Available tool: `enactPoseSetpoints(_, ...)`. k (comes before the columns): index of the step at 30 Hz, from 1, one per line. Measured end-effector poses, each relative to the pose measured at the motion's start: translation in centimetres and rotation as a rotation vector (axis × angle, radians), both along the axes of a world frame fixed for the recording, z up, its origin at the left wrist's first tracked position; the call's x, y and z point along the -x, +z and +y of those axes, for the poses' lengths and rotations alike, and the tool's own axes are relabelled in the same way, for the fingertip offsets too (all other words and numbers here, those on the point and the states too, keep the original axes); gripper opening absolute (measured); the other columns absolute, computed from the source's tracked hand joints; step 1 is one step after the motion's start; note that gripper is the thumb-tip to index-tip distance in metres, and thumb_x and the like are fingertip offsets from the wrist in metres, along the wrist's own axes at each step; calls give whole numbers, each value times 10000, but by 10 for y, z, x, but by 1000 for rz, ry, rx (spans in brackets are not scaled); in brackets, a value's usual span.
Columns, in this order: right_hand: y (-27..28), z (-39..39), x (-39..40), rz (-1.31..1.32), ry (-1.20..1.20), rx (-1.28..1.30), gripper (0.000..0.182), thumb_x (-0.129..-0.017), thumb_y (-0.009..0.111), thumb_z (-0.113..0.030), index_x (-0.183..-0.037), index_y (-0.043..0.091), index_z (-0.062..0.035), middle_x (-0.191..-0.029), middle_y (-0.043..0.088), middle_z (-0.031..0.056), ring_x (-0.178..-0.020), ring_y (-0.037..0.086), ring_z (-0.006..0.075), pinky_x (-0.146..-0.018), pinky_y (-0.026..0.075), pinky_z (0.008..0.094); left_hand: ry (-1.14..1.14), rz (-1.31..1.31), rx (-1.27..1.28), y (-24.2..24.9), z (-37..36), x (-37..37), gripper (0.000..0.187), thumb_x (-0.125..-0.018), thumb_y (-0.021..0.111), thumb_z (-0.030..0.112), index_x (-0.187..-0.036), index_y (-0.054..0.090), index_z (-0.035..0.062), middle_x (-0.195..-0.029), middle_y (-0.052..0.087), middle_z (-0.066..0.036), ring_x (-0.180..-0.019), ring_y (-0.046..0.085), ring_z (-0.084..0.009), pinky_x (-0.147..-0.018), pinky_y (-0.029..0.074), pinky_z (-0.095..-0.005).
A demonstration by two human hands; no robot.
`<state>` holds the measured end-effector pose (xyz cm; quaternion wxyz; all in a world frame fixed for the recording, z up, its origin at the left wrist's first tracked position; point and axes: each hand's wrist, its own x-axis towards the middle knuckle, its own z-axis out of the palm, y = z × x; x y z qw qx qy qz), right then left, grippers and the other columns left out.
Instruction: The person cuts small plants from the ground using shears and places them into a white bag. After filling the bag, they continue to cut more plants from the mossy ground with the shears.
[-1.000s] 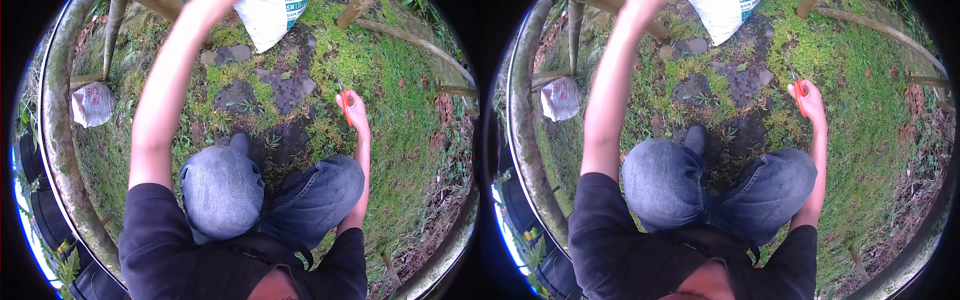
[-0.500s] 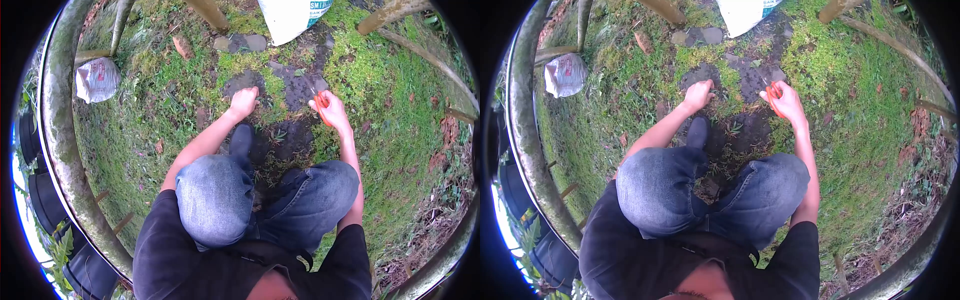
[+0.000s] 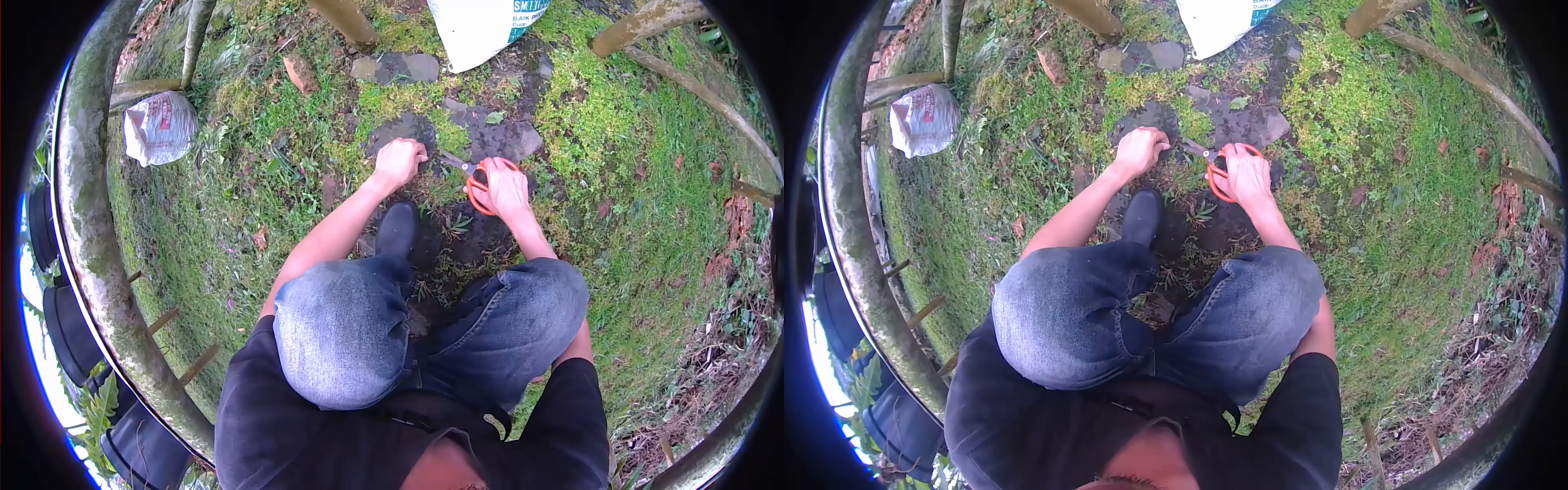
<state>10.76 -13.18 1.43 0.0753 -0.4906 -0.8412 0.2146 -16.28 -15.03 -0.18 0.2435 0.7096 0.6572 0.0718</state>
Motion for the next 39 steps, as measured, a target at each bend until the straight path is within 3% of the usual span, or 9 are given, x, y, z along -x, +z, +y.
enactPoseSetpoints(2, -8, -4, 3, -5, 42, -43, 446, -782, 794, -366, -1068, 657, -52, -993, 677, 139, -799, 716, 357, -685, 588, 478, -13, 5, 0, 3, 4, 0, 145, -888, 682, 200, -945, 759, 91, -947, 728, -120, -967, 691, -354, -867, 548, -460)
enactPoseSetpoints(8, -25, -11, 5, -28, 71, -62, 500, -774, 816, -374, -1121, 658, -51, -1006, 681, 135, -794, 720, 346, -677, 588, 463, -153, 200, 15, 7, 19, -6, 88, -891, 694, 180, -907, 742, 108, -937, 729, -80, -971, 704, -287, -918, 536, -425)
enactPoseSetpoints(17, -37, -22, 10, -143, 39, 36, 501, -834, 781, -409, -1187, 661, -75, -1075, 694, 124, -848, 729, 334, -697, 600, 461, -233, 184, -38, -9, 24, -5, 90, -850, 722, 185, -799, 709, 112, -887, 712, -54, -937, 662, -287, -831, 550, -403)
enactPoseSetpoints(23, -40, -30, 13, -160, 34, 25, 445, -871, 748, -338, -1199, 637, -57, -1009, 701, 161, -732, 726, 341, -617, 588, 456, -237, 187, -36, -8, 25, -6, 60, -816, 732, 172, -792, 710, 121, -885, 714, -48, -930, 661, -283, -810, 553, -403)
enactPoseSetpoints(26, -48, -31, 12, -106, 15, -13, 448, -886, 729, -434, -1137, 664, -69, -843, 735, 151, -699, 726, 337, -577, 578, 463, -218, 204, -54, -4, 24, -10, 56, -812, 722, 180, -809, 716, 124, -889, 717, -52, -930, 664, -285, -807, 556, -402)
enactPoseSetpoints(29, -44, -30, 11, -95, -22, 55, 437, -876, 747, -433, -1108, 669, -70, -824, 728, 162, -730, 727, 351, -602, 571, 472, -200, 149, -163, 21, 43, -11, 111, -895, 695, 212, -880, 721, 105, -878, 719, -90, -892, 705, -292, -887, 533, -392)
enactPoseSetpoints(33, -26, -19, 2, 101, -200, 37, 470, -838, 789, -463, -1062, 666, -69, -818, 723, 169, -759, 720, 377, -661, 560, 485, -14, -1, -148, 64, 60, -20, 170, -907, 684, 227, -958, 741, 75, -924, 742, -105, -878, 713, -339, -829, 560, -425)
enactPoseSetpoints(35, -10, -8, -9, 200, -308, 71, 489, -824, 798, -488, -1022, 662, -62, -809, 717, 169, -757, 714, 393, -677, 551, 508, 88, -122, -64, 75, 67, -20, 196, -943, 688, 236, -1007, 748, 61, -881, 761, -87, -836, 732, -262, -788, 567, -396)
enactPoseSetpoints(39, 22, 14, -35, 197, -472, 176, 563, -789, 821, -551, -951, 639, -43, -798, 697, 145, -778, 701, 353, -731, 533, 458, 249, -469, 28, 98, 91, -19, 211, -977, 697, 236, -1044, 750, 43, -831, 766, -36, -724, 686, -95, -709, 552, -286)
